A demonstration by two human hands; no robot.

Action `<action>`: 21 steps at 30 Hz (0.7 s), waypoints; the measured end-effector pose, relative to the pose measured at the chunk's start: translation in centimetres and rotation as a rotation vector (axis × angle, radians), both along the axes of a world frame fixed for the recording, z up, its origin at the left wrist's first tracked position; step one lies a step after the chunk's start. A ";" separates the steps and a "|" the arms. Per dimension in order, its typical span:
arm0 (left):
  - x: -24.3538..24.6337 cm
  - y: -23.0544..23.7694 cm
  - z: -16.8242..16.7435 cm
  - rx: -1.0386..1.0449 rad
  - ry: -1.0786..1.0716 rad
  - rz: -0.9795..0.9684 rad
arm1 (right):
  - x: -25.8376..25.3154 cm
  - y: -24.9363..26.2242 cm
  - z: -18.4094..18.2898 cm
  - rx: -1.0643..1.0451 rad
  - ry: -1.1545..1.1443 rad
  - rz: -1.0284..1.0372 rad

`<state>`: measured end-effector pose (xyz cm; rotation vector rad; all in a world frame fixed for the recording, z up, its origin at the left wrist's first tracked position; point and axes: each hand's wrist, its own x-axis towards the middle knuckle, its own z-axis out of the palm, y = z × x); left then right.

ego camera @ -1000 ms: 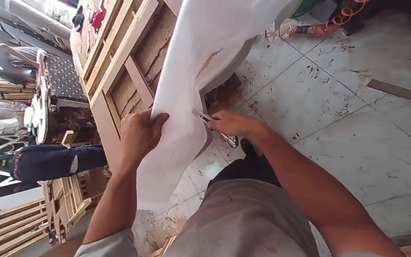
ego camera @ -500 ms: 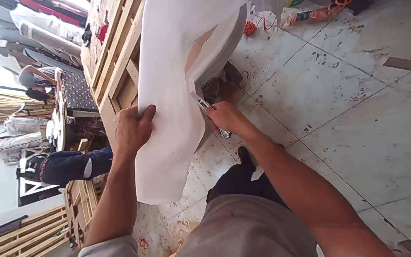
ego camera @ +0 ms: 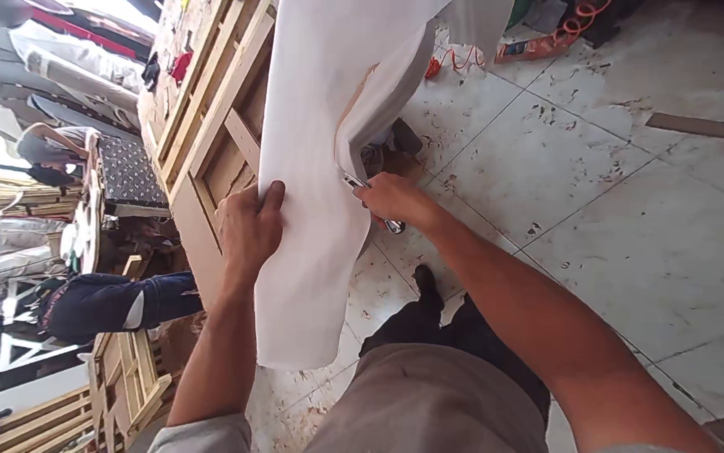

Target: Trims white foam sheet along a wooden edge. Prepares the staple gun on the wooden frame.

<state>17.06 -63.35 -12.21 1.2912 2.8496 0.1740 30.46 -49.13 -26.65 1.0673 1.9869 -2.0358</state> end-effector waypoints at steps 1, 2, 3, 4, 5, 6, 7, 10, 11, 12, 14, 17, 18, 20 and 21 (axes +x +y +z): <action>0.0 0.1 0.1 -0.013 0.008 -0.005 | 0.0 0.2 0.0 0.001 -0.002 0.019; 0.0 0.3 0.2 -0.028 0.021 -0.018 | 0.0 0.6 0.1 0.008 -0.006 0.040; 0.0 0.6 0.4 -0.044 0.036 -0.039 | -0.1 1.0 0.2 0.025 -0.013 0.059; 0.0 1.0 0.7 -0.060 0.051 -0.059 | -0.1 1.5 0.4 0.044 -0.022 0.090; 0.0 1.4 0.9 -0.077 0.062 -0.079 | 0.0 1.9 0.6 0.057 -0.028 0.134; -0.1 1.8 1.1 -0.095 0.069 -0.093 | 0.4 2.1 0.7 0.053 -0.031 0.174; -0.1 2.1 1.3 -0.110 0.079 -0.105 | 1.0 1.9 0.8 0.037 -0.028 0.208; -0.2 3.0 1.6 -0.141 0.099 -0.126 | 2.9 0.6 0.5 -0.046 -0.042 0.207; 0.0 3.1 1.6 -0.149 0.101 -0.132 | 3.3 0.4 0.3 -0.075 -0.045 0.204; 0.1 3.1 1.6 -0.153 0.104 -0.142 | 3.6 0.4 0.2 -0.104 -0.038 0.204; 0.3 3.2 1.8 -0.158 0.106 -0.153 | 4.1 0.2 0.1 -0.128 -0.016 0.213; 0.3 3.5 1.9 -0.165 0.123 -0.195 | 5.6 -1.9 -0.7 -0.119 0.015 0.219; 0.2 3.5 1.9 -0.166 0.123 -0.215 | 5.9 -2.7 -1.0 -0.125 0.011 0.214; -0.1 3.6 1.9 -0.172 0.130 -0.285 | 6.4 -4.2 -1.2 -0.147 0.010 0.151; -0.2 3.9 1.9 -0.178 0.142 -0.338 | 6.5 -4.8 -1.2 -0.159 0.015 0.110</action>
